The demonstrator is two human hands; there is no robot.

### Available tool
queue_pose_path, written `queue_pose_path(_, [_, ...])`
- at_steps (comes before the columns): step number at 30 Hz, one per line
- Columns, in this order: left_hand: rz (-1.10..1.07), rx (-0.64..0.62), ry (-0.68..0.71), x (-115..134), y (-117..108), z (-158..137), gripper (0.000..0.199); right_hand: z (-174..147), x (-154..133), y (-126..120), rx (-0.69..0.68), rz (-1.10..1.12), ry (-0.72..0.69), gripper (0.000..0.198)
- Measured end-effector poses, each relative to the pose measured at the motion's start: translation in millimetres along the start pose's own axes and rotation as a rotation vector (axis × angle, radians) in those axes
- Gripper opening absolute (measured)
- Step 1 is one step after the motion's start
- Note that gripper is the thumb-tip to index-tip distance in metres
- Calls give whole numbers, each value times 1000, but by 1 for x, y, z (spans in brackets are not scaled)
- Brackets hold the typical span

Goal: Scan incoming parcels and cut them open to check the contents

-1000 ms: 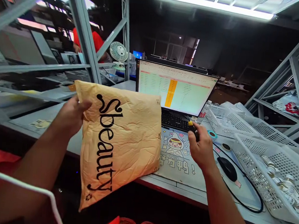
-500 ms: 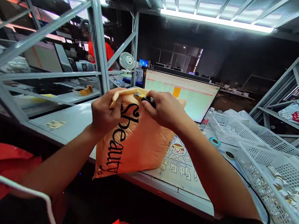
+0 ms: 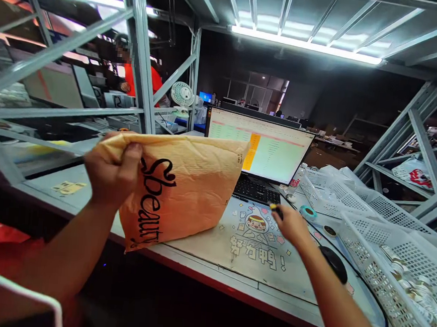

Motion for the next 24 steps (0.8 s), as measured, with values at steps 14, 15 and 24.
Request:
queue_pose_path(14, [436,-1026,286,72,47,85,58,-33,-180,-130,673,570,-536,42])
queue_pose_path(15, [476,-1100,316,78,59,81,57,-32,-207,-146,714,602,-610,43])
queue_pose_path(24, [919,-1158,585,71,101,34,15,-6,-299,-132,670,619,-723,22])
Point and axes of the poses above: each hand's wrist, its own z-axis towards the middle knuckle, its own y-axis out of the palm, x = y × z, the point moved 7 cm from there along z, towards the middle knuckle, and after that the axes turned 12 degrees about x, right-handed, at the moved point
